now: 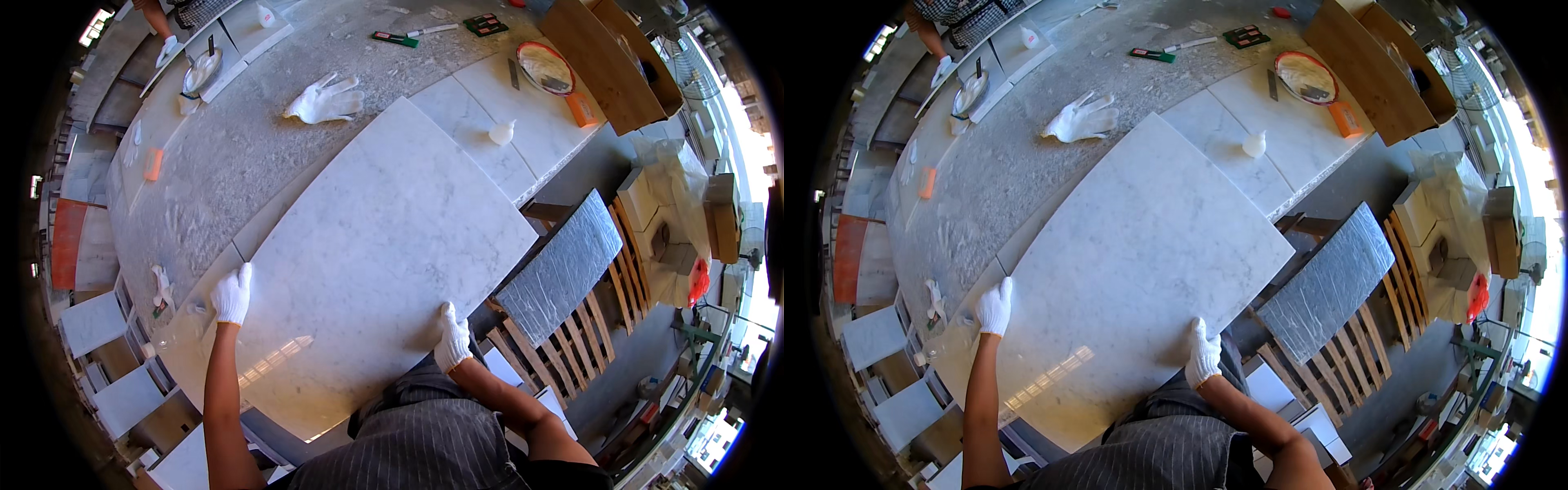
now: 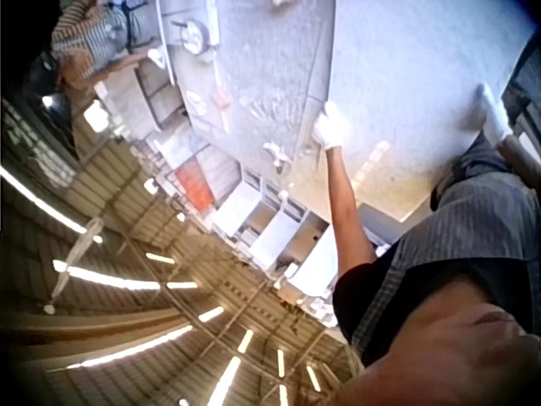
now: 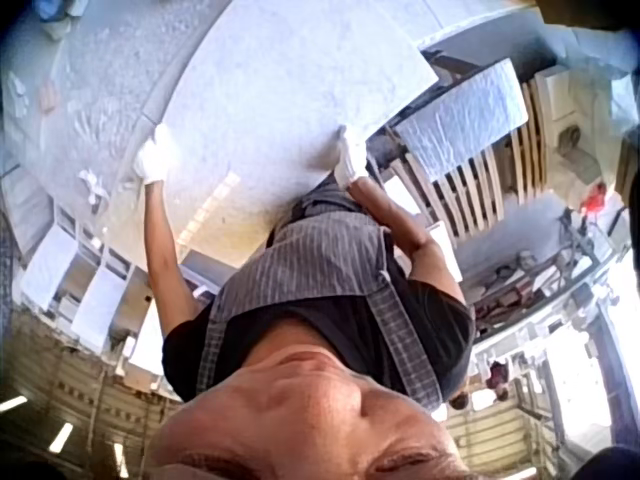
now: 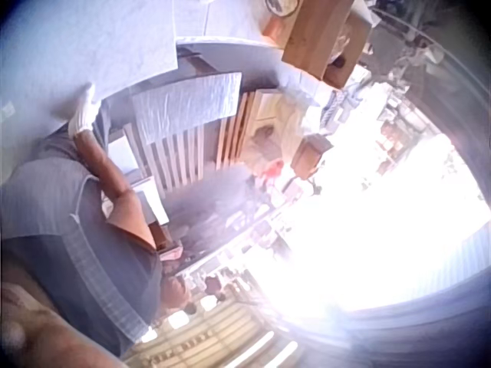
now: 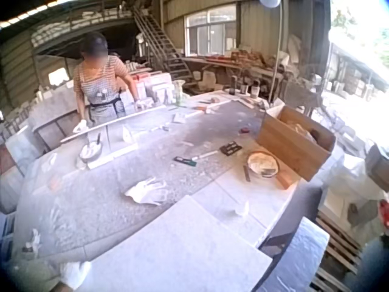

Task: The person uses a metal scraper to remove residue from a large white stone slab, then wipes the surface with a cloth. They flip the slab over and repeat the scraping and wiping on the other side. Another person works on a separate slab nearby.

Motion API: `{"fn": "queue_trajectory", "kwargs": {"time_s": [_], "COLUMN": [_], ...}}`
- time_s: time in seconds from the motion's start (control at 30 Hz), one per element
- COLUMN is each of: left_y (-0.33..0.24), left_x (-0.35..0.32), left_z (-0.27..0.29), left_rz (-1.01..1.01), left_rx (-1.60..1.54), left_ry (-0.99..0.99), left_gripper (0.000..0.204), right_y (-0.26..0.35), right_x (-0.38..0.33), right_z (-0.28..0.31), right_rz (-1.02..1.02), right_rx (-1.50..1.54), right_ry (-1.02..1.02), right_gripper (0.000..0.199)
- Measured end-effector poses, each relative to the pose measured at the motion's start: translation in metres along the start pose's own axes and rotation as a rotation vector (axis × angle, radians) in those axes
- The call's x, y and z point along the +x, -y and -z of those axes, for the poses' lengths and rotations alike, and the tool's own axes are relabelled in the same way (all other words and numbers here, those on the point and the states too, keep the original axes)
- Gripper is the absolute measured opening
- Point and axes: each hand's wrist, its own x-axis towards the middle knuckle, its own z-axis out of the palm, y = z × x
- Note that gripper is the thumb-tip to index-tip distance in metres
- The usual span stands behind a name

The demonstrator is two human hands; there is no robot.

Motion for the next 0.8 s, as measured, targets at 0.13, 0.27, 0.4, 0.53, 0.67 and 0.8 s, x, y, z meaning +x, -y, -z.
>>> {"fn": "queue_trajectory", "kwargs": {"time_s": [0.13,0.27,0.4,0.53,0.67,0.8], "left_y": [-0.017,-0.05,-0.074,-0.077,-0.055,-0.008], "left_x": [0.014,0.037,0.009,-0.068,-0.126,-0.151], "left_z": [0.046,0.091,0.052,0.007,0.012,0.001], "left_rz": [-0.21,-0.242,-0.24,-0.17,0.195,0.955], "left_rx": [0.092,-0.285,-0.285,-0.3,-0.383,-0.554], "left_ry": [-0.219,-0.403,-0.321,-0.271,-0.265,-0.432], "left_gripper": [0.027,0.017,0.03,0.04,0.05,0.071], "right_y": [-0.005,-0.002,-0.01,0.004,0.017,0.032], "right_x": [0.009,0.015,0.033,0.028,0.02,0.011], "right_z": [0.01,0.022,0.037,0.038,0.027,0.019], "right_rz": [-0.038,-0.256,-0.188,-0.359,-0.482,-0.544], "right_rx": [-0.12,0.062,0.024,-0.021,0.0,-0.071], "right_ry": [-0.084,0.268,0.554,0.489,0.611,0.566], "right_gripper": [0.062,0.053,0.06,0.061,0.063,0.064]}}
